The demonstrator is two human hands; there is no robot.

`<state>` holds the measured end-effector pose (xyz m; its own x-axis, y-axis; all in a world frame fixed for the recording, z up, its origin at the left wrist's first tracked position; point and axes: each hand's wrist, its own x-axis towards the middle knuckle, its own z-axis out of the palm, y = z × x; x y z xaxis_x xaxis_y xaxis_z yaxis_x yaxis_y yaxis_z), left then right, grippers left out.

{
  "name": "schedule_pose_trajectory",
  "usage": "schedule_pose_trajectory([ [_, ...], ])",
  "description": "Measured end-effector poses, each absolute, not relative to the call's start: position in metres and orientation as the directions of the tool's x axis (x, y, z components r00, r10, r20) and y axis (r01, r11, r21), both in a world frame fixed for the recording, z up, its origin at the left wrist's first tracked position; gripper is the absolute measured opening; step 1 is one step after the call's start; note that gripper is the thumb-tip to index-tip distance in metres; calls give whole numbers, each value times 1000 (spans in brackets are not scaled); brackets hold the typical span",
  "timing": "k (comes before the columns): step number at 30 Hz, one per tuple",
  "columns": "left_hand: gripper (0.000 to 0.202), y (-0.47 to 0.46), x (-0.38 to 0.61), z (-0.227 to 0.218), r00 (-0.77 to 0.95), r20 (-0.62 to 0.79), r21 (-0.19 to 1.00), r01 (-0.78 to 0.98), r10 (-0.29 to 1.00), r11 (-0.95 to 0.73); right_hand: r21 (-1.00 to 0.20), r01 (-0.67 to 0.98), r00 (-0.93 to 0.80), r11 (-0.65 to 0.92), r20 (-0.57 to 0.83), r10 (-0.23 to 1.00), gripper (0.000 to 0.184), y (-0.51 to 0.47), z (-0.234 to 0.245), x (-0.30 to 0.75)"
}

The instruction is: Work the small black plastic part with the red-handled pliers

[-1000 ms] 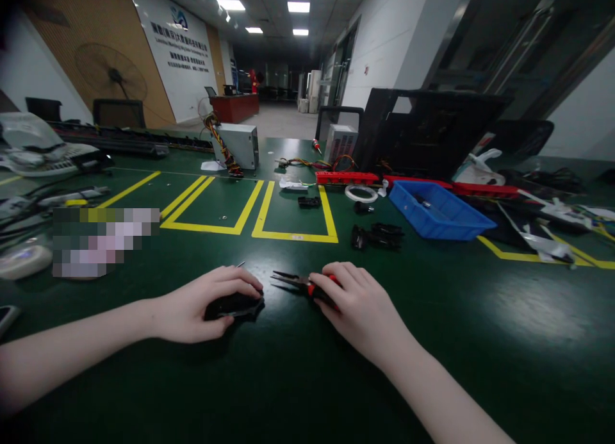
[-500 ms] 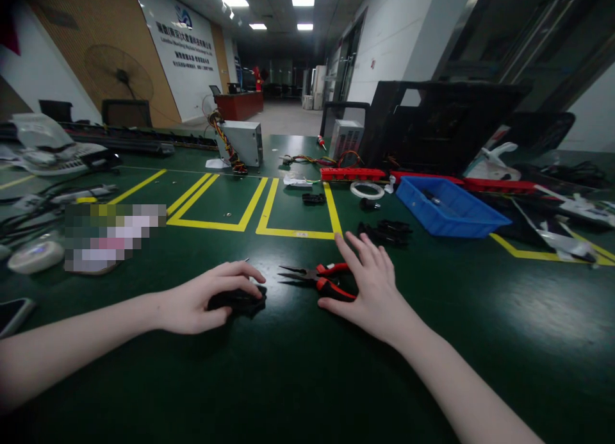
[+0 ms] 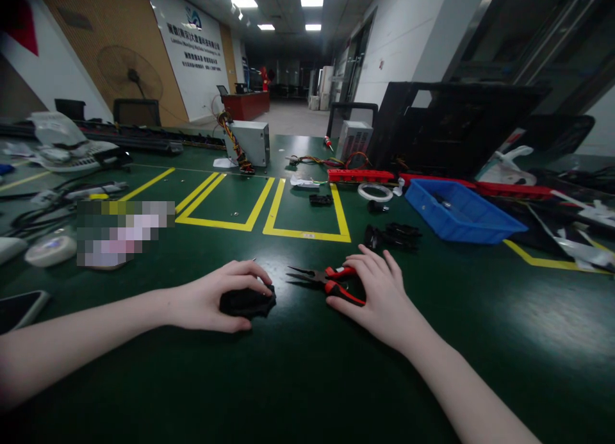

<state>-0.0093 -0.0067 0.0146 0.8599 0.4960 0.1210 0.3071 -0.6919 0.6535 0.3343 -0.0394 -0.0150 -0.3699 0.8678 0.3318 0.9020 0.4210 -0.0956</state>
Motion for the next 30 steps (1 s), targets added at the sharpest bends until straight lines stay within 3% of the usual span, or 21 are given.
schedule_pose_trajectory([
  [6, 33, -4, -9, 14, 841, 169, 718, 251, 513, -649, 56, 892, -415, 449, 492, 765, 54, -44, -4, 330],
  [11, 29, -2, -9, 12, 841, 184, 730, 229, 508, -644, 96, 841, -481, 532, 584, 654, 48, -50, 6, 322],
  [20, 25, -2, -11, 9, 820, 209, 764, 202, 533, -612, 186, 763, -598, 619, 565, 568, 48, -59, 12, 304],
  [30, 26, -2, -10, 11, 810, 230, 760, 197, 539, -619, 170, 783, -579, 599, 553, 599, 44, -58, 10, 302],
])
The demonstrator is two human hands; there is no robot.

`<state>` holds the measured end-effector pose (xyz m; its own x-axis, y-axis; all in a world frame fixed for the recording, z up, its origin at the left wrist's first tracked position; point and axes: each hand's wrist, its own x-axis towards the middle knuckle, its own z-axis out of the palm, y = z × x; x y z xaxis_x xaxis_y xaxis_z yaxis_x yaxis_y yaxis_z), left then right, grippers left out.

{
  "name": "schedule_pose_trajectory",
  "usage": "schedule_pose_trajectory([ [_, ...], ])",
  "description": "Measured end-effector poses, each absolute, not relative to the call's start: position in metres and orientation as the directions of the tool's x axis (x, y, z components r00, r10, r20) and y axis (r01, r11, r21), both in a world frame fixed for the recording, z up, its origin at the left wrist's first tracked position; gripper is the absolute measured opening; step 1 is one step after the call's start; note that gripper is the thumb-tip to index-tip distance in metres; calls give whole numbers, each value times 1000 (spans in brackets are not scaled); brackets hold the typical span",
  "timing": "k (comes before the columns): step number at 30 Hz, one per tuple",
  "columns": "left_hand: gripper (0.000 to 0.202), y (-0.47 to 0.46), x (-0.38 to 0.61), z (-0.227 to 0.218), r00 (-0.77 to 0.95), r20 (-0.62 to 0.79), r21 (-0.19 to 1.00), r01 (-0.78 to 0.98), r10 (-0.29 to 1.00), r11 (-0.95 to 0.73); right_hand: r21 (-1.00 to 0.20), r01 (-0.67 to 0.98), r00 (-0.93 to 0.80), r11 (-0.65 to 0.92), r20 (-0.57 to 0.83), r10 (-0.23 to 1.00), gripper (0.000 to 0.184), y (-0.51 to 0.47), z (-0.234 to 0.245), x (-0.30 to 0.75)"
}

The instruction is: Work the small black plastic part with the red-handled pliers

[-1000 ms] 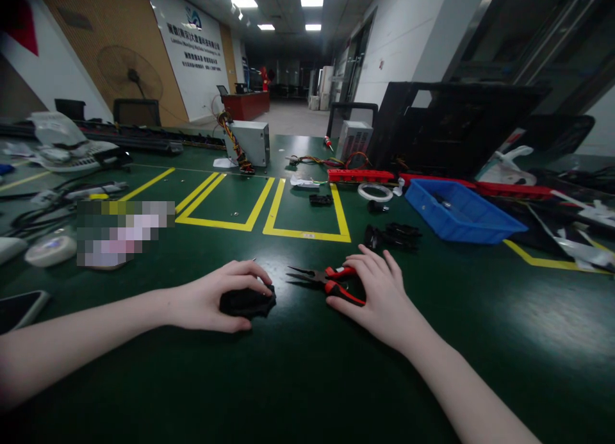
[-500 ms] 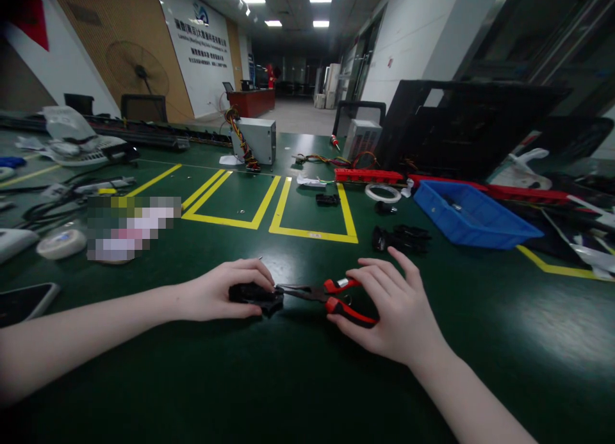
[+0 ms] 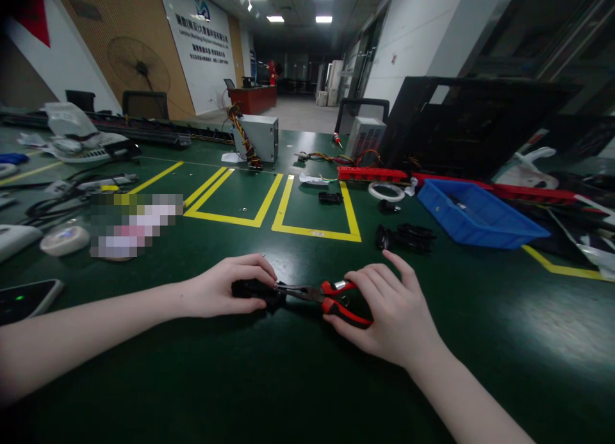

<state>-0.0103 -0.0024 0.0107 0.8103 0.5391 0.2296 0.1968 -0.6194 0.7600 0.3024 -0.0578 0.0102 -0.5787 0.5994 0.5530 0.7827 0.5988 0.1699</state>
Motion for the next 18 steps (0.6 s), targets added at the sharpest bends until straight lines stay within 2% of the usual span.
schedule_pose_trajectory([
  [7, 26, -2, -9, 12, 807, 253, 744, 190, 534, -641, 158, 782, -579, 603, 543, 608, 40, -57, 11, 299],
  [11, 32, -3, -9, 11, 813, 279, 723, 172, 511, -669, 192, 780, -582, 595, 571, 579, 37, -58, 12, 297],
  [18, 24, -1, -11, 11, 828, 265, 728, 164, 494, -666, 299, 729, -651, 615, 581, 489, 41, -55, 11, 298],
])
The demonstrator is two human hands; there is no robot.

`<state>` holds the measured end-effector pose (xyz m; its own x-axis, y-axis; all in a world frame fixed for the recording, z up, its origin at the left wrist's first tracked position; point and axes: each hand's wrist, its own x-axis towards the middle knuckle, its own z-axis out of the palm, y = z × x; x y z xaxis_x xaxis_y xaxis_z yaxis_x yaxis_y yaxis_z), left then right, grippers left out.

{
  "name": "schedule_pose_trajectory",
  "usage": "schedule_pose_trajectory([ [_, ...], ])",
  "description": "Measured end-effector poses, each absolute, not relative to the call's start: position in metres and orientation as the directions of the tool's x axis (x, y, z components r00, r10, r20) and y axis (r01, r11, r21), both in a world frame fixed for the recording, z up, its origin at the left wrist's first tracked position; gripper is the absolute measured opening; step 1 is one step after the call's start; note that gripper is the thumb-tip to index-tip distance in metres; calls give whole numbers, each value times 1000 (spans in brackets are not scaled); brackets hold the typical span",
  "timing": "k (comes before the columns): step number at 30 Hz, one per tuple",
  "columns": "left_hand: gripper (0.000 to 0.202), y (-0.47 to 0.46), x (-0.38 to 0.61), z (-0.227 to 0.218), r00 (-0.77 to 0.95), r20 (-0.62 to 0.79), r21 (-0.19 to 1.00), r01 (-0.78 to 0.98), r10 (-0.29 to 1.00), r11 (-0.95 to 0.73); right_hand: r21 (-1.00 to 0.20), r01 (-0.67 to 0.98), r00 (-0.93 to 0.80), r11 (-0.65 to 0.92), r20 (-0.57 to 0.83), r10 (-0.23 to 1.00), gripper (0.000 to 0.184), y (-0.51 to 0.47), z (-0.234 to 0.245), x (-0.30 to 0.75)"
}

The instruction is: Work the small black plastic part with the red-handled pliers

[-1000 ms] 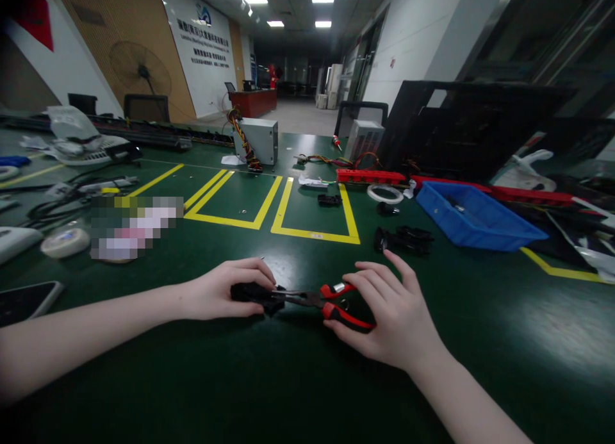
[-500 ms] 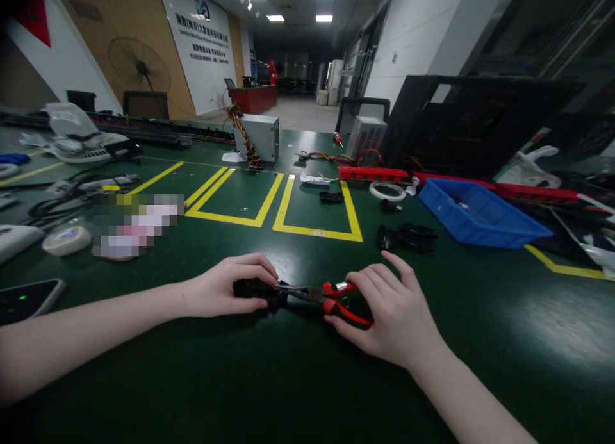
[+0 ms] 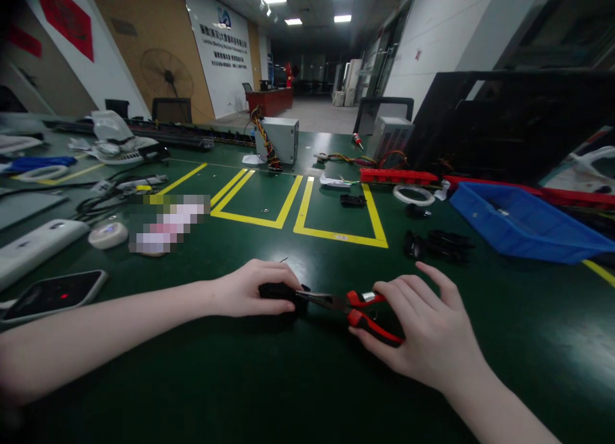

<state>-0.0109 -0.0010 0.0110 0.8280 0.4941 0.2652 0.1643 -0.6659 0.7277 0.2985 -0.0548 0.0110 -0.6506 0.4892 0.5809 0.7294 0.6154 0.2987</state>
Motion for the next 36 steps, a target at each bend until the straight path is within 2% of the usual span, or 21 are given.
schedule_pose_trajectory([
  [5, 33, 1, -11, 10, 838, 273, 700, 164, 473, -695, 285, 730, -643, 622, 597, 481, 37, -55, 12, 296],
  [13, 29, 1, -10, 7, 818, 278, 707, 180, 504, -683, 211, 752, -615, 624, 565, 550, 35, -53, 10, 296],
  [30, 29, -1, -9, 8, 764, 304, 719, 208, 569, -663, -64, 800, -485, 596, 513, 708, 34, -55, 1, 292],
  [33, 28, -1, -9, 9, 762, 292, 718, 225, 579, -658, -52, 799, -491, 599, 519, 700, 35, -55, 1, 293],
  [36, 29, -1, -10, 12, 781, 254, 735, 227, 570, -639, 15, 795, -513, 607, 552, 658, 37, -55, 3, 294],
])
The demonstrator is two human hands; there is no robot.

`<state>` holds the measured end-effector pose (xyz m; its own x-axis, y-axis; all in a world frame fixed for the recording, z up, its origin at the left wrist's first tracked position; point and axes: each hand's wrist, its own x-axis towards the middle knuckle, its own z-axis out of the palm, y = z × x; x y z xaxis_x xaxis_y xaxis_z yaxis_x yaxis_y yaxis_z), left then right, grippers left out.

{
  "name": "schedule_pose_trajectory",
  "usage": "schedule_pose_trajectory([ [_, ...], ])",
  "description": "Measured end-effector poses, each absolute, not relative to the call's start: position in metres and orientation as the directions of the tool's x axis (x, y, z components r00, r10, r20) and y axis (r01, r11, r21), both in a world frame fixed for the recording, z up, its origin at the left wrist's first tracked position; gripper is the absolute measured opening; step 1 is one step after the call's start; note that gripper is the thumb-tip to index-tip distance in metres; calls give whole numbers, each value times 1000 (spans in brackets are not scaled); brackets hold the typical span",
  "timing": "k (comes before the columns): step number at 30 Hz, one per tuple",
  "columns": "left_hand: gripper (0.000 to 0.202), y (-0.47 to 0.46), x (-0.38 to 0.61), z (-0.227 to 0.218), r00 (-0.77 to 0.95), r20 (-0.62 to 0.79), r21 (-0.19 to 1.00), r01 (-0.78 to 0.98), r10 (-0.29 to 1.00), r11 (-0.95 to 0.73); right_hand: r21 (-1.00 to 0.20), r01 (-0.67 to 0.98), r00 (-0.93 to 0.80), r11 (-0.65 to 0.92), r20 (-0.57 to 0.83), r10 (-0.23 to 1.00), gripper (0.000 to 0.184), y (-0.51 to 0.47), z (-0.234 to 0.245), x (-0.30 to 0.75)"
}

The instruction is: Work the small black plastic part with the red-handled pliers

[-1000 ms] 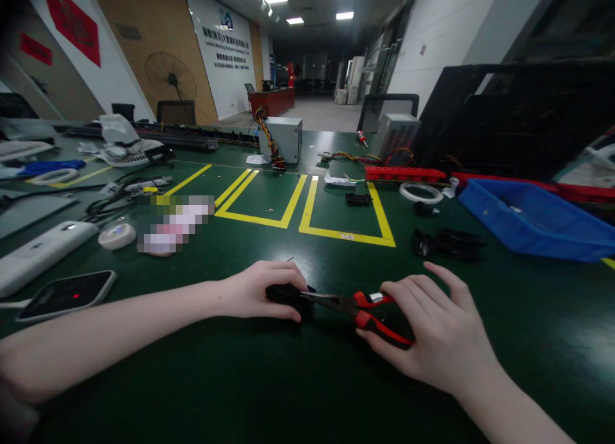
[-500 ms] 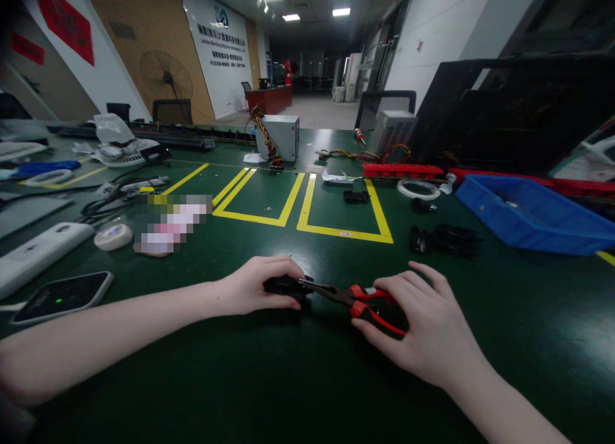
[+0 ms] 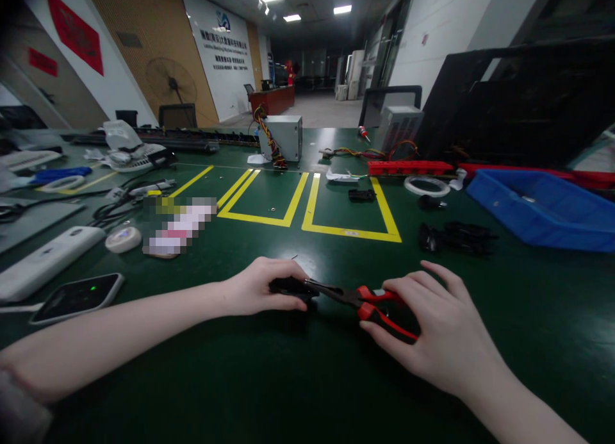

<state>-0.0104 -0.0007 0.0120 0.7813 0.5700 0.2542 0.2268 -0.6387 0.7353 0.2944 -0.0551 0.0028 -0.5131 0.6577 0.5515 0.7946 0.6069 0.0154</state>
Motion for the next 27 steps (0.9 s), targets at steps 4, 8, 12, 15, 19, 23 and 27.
schedule_pose_trajectory([
  [4, 23, 1, -12, 15, 810, 195, 795, 200, 554, -573, 111, 796, -528, 595, 609, 593, 28, -55, 6, 294],
  [8, 24, 1, -12, 16, 790, 222, 808, 180, 571, -562, 157, 785, -549, 600, 625, 555, 31, -53, 5, 295],
  [12, 27, 2, -12, 16, 785, 228, 789, 197, 575, -582, 239, 786, -567, 570, 647, 510, 39, -48, 1, 301],
  [15, 29, 3, -12, 15, 780, 251, 768, 201, 573, -609, 259, 792, -565, 553, 656, 500, 41, -48, -1, 303],
  [19, 27, 5, -11, 12, 815, 255, 721, 198, 520, -664, 204, 824, -521, 529, 641, 564, 35, -52, 0, 301],
  [23, 27, 7, -10, 8, 843, 248, 631, 233, 477, -740, 284, 784, -577, 552, 663, 477, 41, -53, 4, 300],
  [27, 30, 4, -9, 8, 846, 225, 608, 267, 484, -748, 310, 774, -592, 552, 664, 457, 45, -55, 8, 298],
])
